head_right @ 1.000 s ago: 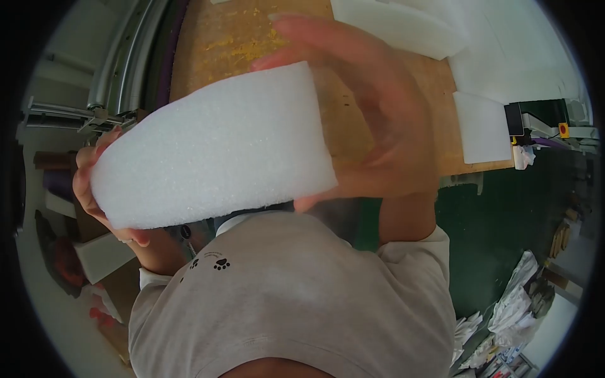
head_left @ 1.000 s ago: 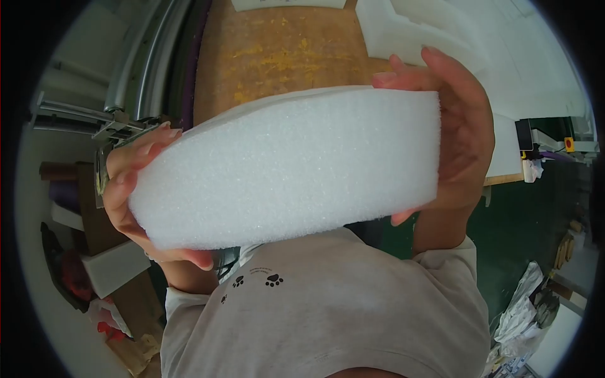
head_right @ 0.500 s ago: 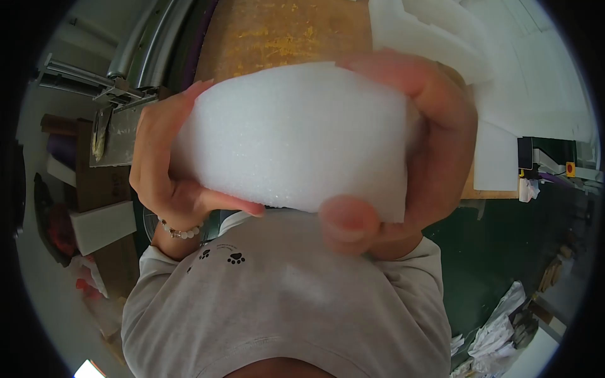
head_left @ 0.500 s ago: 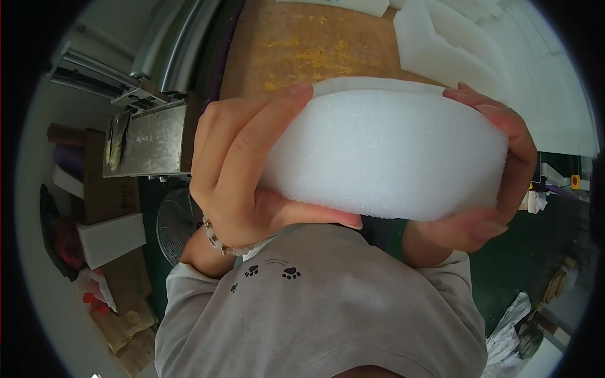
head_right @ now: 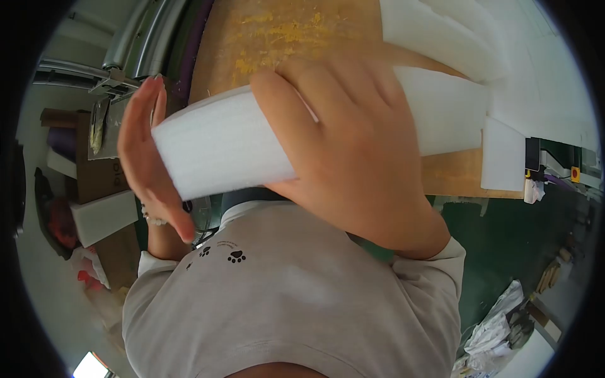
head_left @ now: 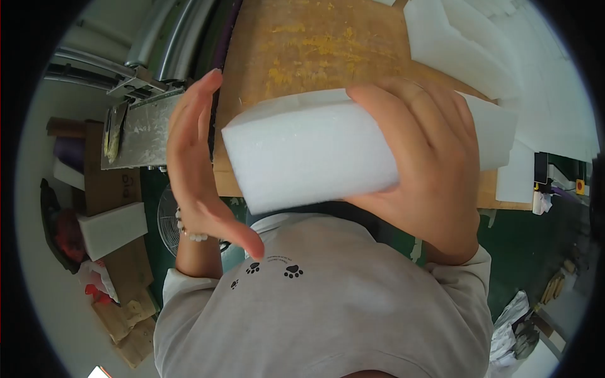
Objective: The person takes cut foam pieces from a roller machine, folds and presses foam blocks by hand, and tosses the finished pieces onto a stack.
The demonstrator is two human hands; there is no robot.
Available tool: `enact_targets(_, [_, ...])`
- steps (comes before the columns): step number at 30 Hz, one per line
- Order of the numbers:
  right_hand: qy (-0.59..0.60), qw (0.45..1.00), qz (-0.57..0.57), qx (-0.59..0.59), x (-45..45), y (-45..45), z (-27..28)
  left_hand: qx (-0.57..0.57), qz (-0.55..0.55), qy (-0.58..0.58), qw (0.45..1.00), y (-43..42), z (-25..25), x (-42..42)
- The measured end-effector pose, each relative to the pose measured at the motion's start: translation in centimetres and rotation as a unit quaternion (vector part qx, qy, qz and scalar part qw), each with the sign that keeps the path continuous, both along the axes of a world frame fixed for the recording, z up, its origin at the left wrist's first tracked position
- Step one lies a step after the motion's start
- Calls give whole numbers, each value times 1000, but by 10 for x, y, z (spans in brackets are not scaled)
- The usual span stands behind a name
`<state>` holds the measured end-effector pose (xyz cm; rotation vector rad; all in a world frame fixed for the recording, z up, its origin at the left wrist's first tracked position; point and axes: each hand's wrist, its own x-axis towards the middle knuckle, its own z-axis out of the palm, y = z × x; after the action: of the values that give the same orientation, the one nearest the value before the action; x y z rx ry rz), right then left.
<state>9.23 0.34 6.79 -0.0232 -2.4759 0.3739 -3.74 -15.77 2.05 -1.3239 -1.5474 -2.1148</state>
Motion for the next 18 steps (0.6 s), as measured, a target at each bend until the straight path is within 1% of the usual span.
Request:
enact_targets(2, [-22,1000,-12,6,-1,-4,-7,22,-3,-27,999,-1,10,7])
enact_targets(3, [-53,999,-6,3,0,-4,-9,-75,1,30,997,-6,12,6])
enact_targets(4, [-83,997,1,2,0,-2,-10,-171,5,85,982,-12,13,4])
enact_targets(5, [-114,993,7,1,2,0,-11,-264,6,138,955,-17,13,3])
enact_targets(6, [-129,992,4,3,4,7,-11,-351,3,192,917,-19,13,-1])
enact_targets(8, [-148,989,-4,11,14,22,-10,-334,8,228,914,-22,13,-3])
enact_targets(9, [-154,988,-9,16,24,33,-7,-329,-2,224,917,-25,13,-3])
enact_targets(12, [-160,985,-44,40,48,67,2,-362,12,208,909,-28,17,-10])
enact_targets(14, [-167,985,-40,-28,68,90,3,-363,-4,205,909,-37,20,-15])
enact_targets(16, [-170,980,-39,-100,85,104,2,-358,12,228,905,-43,19,-24])
enact_targets(17, [-171,979,-54,-100,89,107,-3,-353,-1,230,907,-36,16,-22])
enact_targets(18, [-119,977,-34,-176,89,106,-13,-323,13,191,927,-31,13,-20])
